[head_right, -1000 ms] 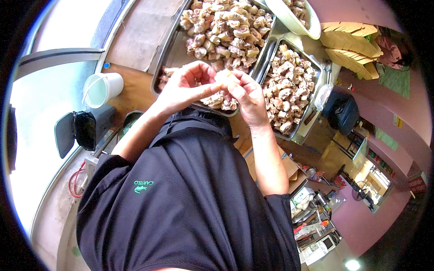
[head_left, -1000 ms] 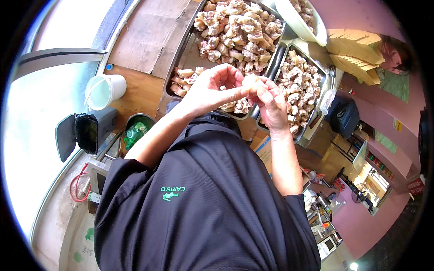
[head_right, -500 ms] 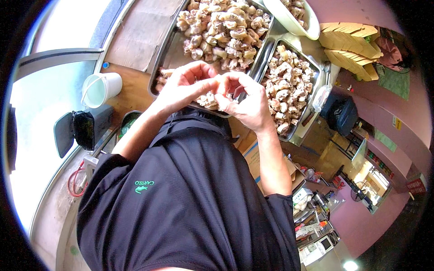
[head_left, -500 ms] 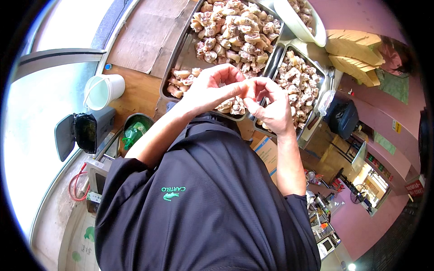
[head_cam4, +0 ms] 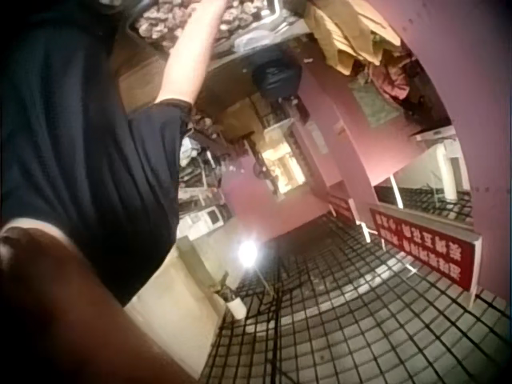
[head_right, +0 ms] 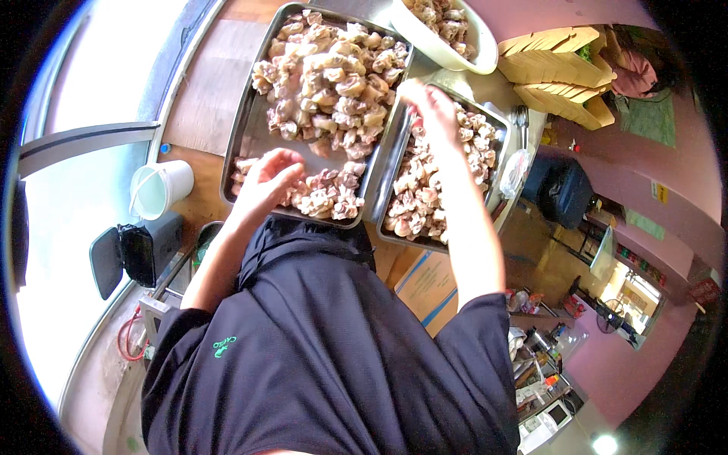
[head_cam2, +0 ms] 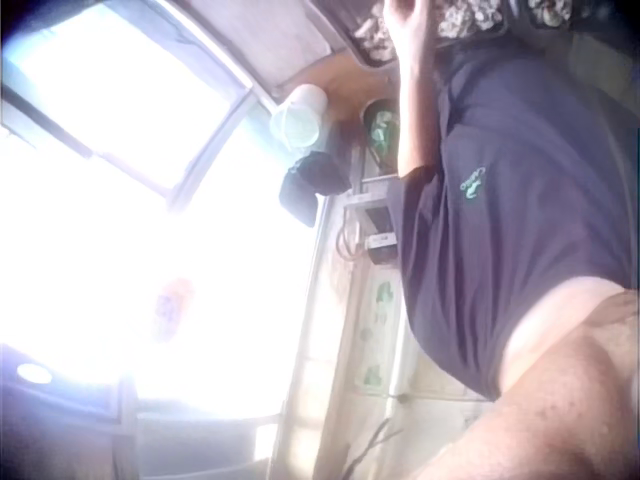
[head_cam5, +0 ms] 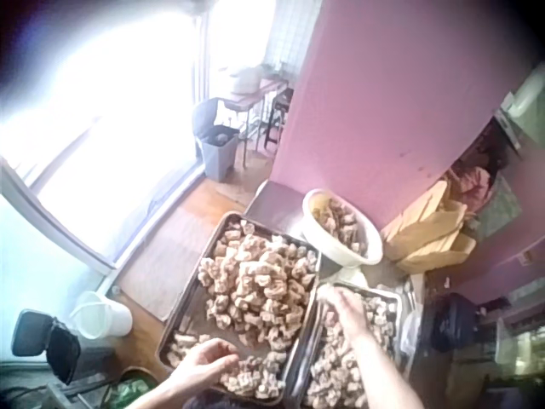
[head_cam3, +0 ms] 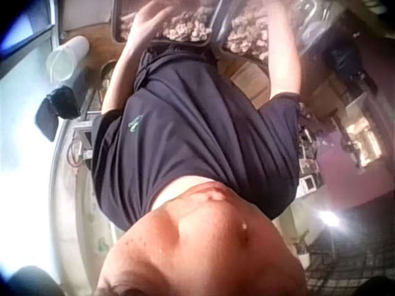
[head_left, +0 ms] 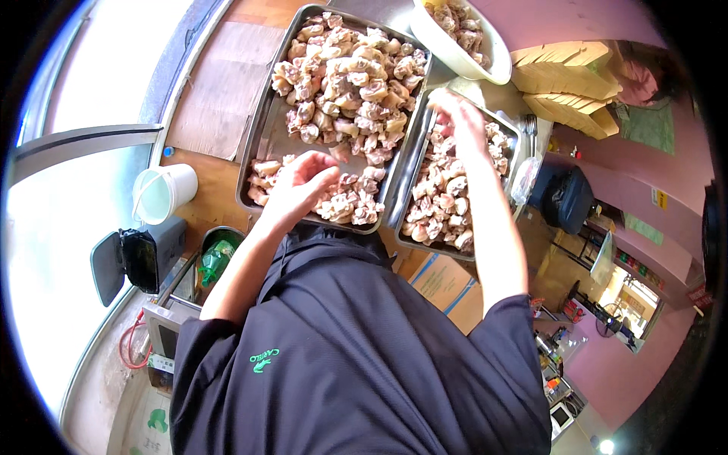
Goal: The person peels and cleans cooked meat from a tray by hand, placing the processed pieces into a separate bowl. They periodically move to a sink to rinse the meat under running water before returning to the tray to continue the process.
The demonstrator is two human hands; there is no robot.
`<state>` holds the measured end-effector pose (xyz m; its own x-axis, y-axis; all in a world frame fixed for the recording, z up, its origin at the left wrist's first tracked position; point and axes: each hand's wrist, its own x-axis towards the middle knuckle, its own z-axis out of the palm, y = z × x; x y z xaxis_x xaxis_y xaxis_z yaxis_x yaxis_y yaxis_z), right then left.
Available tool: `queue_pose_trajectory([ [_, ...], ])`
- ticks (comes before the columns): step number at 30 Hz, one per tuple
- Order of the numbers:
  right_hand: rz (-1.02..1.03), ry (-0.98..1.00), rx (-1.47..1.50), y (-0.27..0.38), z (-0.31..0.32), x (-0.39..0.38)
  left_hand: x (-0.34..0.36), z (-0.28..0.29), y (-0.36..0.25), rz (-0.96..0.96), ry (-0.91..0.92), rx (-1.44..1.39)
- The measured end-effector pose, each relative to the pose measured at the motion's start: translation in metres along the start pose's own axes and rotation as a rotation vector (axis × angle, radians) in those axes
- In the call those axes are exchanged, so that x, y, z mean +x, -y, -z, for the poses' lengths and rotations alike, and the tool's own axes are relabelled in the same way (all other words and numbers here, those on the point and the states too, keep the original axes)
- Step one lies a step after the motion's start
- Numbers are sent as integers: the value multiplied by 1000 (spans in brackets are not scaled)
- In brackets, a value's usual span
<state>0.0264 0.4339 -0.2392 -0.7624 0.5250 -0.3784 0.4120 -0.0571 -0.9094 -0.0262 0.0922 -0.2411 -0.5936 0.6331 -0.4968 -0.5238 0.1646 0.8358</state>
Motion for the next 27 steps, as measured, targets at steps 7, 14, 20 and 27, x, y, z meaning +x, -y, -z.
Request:
queue_pose_trajectory([
  [7,-6,-226,288,5,87,157,-20,2,17,78,-158,-10],
  [14,96,20,-239,-69,37,119,-28,-2,37,112,-244,-27],
  [20,33,364,-680,-111,-87,-20,-3,21,71,-15,-245,414],
  [27,287,199,-1057,-157,-158,-43,5,44,70,18,-136,328],
])
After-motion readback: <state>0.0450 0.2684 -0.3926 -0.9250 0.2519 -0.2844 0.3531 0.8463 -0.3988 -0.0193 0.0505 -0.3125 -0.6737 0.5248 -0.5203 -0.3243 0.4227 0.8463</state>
